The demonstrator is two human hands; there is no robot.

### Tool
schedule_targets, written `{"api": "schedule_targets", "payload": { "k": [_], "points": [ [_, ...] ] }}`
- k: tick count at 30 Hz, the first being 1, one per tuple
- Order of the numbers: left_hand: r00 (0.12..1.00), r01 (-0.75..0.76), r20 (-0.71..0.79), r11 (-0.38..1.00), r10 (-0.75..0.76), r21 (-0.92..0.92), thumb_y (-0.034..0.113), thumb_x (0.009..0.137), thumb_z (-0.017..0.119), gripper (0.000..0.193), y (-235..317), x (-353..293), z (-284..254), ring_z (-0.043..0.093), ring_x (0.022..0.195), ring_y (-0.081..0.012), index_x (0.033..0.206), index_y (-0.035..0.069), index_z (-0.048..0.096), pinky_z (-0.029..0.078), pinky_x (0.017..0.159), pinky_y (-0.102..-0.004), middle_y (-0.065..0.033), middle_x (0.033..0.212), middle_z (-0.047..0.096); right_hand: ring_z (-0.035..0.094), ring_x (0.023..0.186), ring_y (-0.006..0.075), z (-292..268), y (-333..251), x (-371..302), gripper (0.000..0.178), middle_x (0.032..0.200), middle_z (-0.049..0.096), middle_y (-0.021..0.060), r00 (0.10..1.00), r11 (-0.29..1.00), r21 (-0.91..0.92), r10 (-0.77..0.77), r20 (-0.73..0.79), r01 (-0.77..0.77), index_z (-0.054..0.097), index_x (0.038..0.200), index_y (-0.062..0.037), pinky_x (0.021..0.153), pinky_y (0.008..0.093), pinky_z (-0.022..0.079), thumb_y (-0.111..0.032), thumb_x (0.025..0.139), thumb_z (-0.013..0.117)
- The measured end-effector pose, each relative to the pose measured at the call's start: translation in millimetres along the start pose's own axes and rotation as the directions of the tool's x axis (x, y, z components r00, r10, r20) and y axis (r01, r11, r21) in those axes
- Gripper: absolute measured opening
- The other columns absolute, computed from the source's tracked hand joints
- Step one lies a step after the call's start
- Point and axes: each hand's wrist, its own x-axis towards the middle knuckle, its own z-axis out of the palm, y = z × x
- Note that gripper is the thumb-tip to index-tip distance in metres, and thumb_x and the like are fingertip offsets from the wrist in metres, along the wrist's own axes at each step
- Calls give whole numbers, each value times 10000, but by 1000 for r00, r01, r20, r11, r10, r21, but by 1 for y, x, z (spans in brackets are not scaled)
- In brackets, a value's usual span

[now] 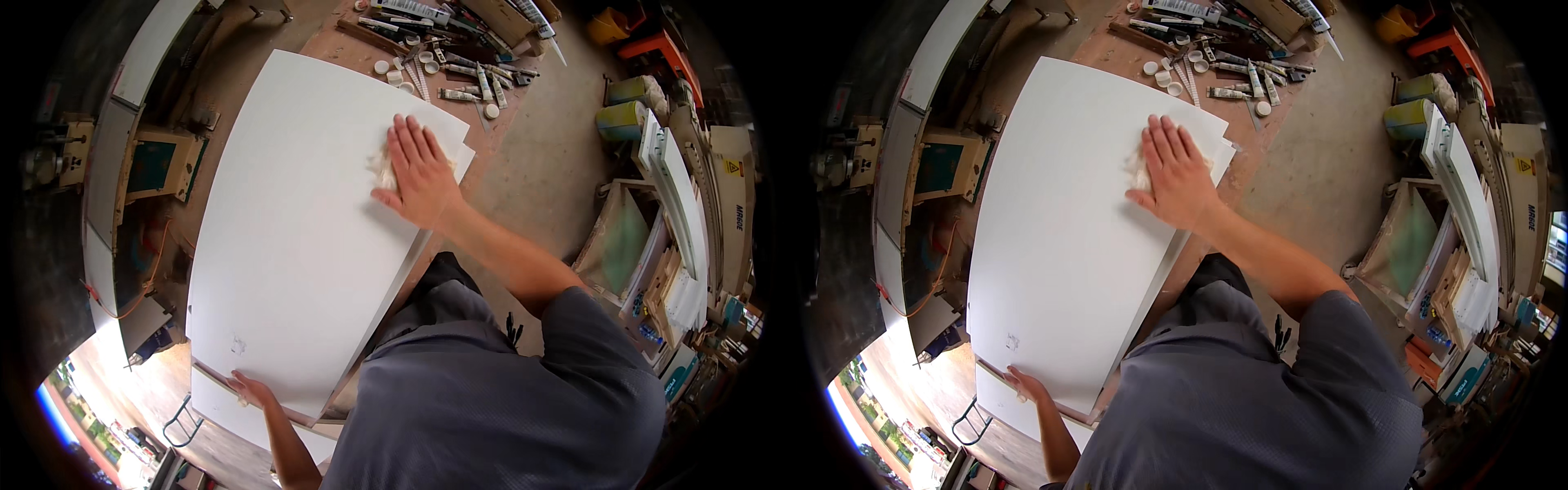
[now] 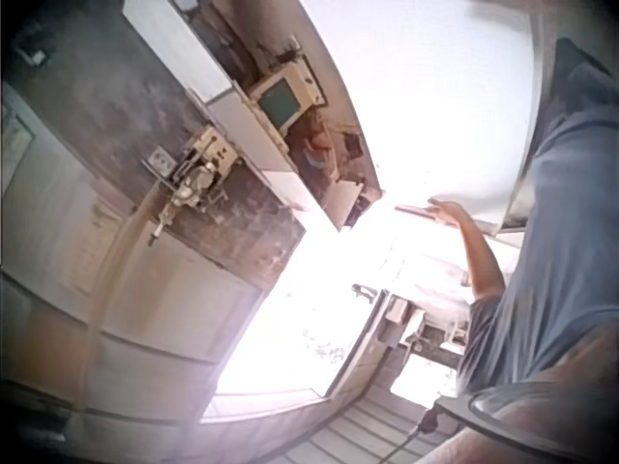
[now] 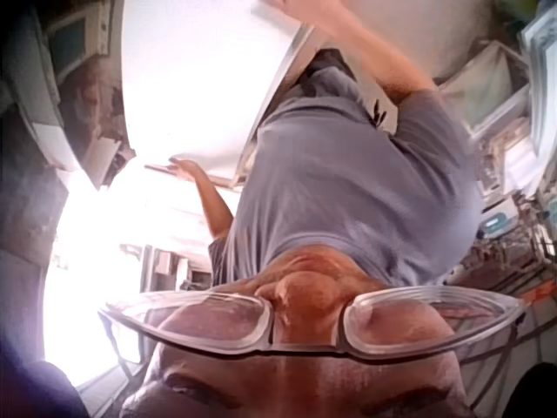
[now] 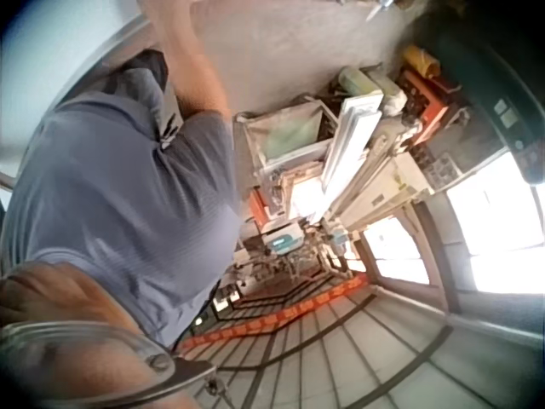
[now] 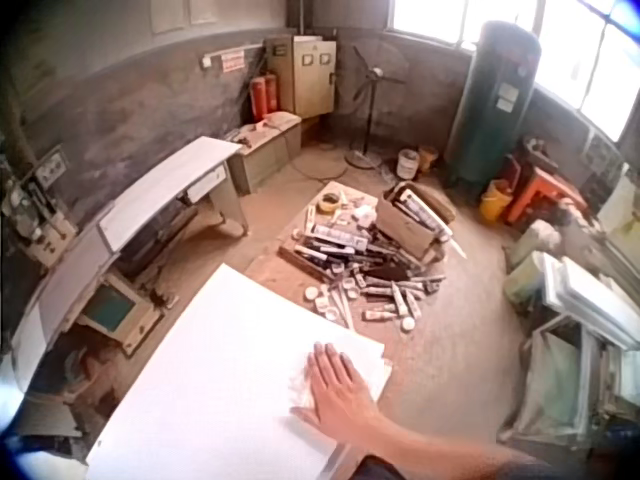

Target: The person cleans several large white panels on a workbench using a cloth and a liquid from a bottle. They wipe the surfaces thoroughly, flip the panels over to clean both sides, and stack them. The person also uses a utility knife to trim a small edge on one of the panels.

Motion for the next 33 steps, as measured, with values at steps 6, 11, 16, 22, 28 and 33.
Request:
{"api": "schedule_targets", "payload": {
  "k": [6, 11, 16, 22, 28, 33],
  "points": [
    [995, -92, 48, 981, 85, 170, 532, 1102, 366, 807, -34, 21, 2, 342, 1501, -443, 1605, -83, 227, 301, 1234, -463, -317, 1658, 251, 222, 1571, 398, 2, 67, 65, 913, 1647, 299, 284, 972, 974, -122, 170, -165, -191, 333, 1536, 114, 1291, 472, 160, -633, 1025, 447],
    [972, -233, 80, 879, 220, 417, 490, 1115, 359, 760, -54, 20, 5, 329, 1506, -448, 1595, -87, 244, 284, 1240, -468, -318, 1655, 256, 173, 1584, 406, 3, 11, 50, 964, 1671, 235, 289, 1000, 1000, -9, 17, 15, -17, 287, 1555, 127, 1294, 487, 134, -647, 1010, 468],
    [999, -37, -3, 989, 38, 144, 509, 1110, 358, 783, -18, 0, 4, 321, 1511, -447, 1599, -89, 233, 271, 1246, -468, -319, 1655, 255, 218, 1568, 430, 14, 53, 88, 962, 1654, 266, 304, 984, 976, -135, 159, -78, -168, 283, 1558, 126, 1277, 505, 181, -631, 1004, 495],
    [1000, -7, -3, 1000, 7, -24, 534, 1105, 354, 813, 2, -3, 0, 294, 1530, -424, 1613, -82, 201, 259, 1253, -461, -309, 1671, 225, 195, 1585, 379, 87, -29, 281, 972, 1670, 271, 265, 976, 997, -9, 73, -207, -77, 305, 1564, 103, 1291, 466, 162, -667, 991, 458],
    [998, 70, 1, 998, -70, -7, 561, 1097, 365, 835, -2, -2, 0, 283, 1537, -408, 1630, -55, 180, 248, 1257, -441, -288, 1690, 196, 177, 1593, 366, 80, -14, 250, 965, 1680, 242, 270, 988, 996, 50, 84, -130, -78, 267, 1583, 98, 1296, 442, 156, -659, 1008, 438],
    [992, 123, 25, 985, -121, -119, 557, 1096, 373, 834, -1, -7, 0, 298, 1529, -415, 1634, -48, 172, 245, 1258, -439, -285, 1690, 199, 180, 1586, 397, -4, 69, 59, 957, 1675, 231, 286, 985, 982, -78, 175, 8, -174, 259, 1568, 122, 1293, 473, 146, -620, 1007, 485]
  ]
}}
